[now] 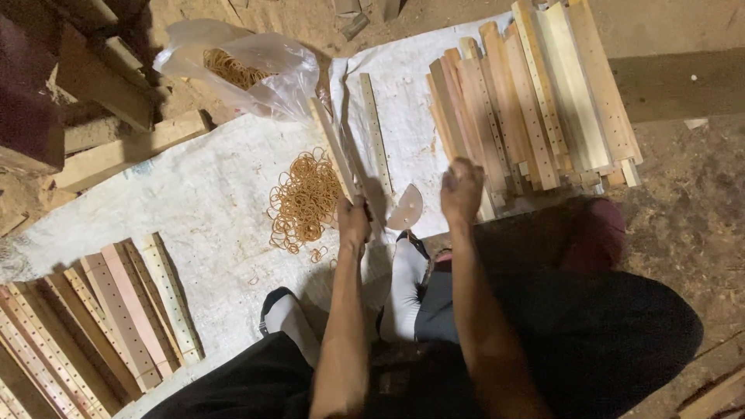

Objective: Bundling wooden slats together using rubber bands on a workshop floor

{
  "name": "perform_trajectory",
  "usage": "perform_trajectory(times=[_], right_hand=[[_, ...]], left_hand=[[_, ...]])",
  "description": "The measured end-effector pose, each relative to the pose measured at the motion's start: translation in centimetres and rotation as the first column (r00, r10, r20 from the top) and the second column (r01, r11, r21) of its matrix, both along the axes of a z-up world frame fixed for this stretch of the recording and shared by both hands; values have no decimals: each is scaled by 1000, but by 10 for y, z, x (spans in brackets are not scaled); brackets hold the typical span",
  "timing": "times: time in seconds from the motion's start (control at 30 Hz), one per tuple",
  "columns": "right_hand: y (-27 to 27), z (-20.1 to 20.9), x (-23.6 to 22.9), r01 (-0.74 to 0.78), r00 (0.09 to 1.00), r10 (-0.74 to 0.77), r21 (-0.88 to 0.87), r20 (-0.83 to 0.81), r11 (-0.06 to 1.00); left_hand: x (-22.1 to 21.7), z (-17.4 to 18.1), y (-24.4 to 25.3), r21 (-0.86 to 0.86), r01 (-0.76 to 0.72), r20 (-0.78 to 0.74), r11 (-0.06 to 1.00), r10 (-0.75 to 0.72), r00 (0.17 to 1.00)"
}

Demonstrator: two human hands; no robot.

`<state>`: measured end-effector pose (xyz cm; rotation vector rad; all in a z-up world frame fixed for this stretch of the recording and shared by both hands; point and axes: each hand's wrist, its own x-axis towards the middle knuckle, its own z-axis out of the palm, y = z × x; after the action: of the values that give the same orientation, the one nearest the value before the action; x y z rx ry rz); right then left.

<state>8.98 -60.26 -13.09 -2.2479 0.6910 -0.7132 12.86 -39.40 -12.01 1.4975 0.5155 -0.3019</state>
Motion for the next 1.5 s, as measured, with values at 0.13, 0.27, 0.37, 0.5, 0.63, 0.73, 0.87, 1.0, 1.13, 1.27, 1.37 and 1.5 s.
perform_trajectory(times=[0.13, 0.27, 0.37, 0.5, 0.63, 0.73, 0.87, 1.0, 1.13, 1.27, 1.37, 1.5], right_hand=[[-7, -6, -2, 246, 968, -243, 61, -59, 967], [-14, -38, -7, 333, 939, -342, -183, -21, 925], [-14, -28, -6, 345, 920, -374, -205, -119, 916], [-12, -35, -5, 337, 900, -379, -205, -215, 919], [-24, -38, 0, 354, 893, -403, -238, -202, 904], [-30, -48, 2, 382, 873, -442, -276, -206, 882], [-27, -53, 0, 398, 866, -445, -224, -230, 890], [-23, -52, -3, 401, 860, -447, -217, -245, 890], [-11, -50, -1, 386, 878, -420, -179, -228, 905], [13, -65, -4, 315, 878, -307, -39, -367, 948], [28, -68, -10, 236, 876, -195, 39, -441, 971], [36, -60, -11, 132, 921, -83, 106, -380, 986]], left_hand=[[-20, 80, -27, 24, 77, -28, 997, -77, 997], [-37, 89, -38, 4, 216, 59, 976, -216, 975], [-33, 64, -41, 60, 298, 80, 953, -303, 950], [-33, 40, -45, 133, 348, 62, 928, -358, 931], [-30, 18, -47, 99, 367, 59, 925, -374, 926], [-32, 20, -51, 120, 372, 55, 920, -381, 923], [-34, 44, -57, 120, 355, 16, 927, -360, 933], [-35, 34, -55, 120, 353, 21, 928, -358, 934], [-31, 6, -58, 111, 334, 17, 936, -338, 941], [-30, 12, -59, 103, 345, 8, 933, -348, 937], [-34, -10, -55, 111, 350, 2, 930, -352, 936], [-31, 19, -56, 99, 357, -105, 929, -347, 932]])
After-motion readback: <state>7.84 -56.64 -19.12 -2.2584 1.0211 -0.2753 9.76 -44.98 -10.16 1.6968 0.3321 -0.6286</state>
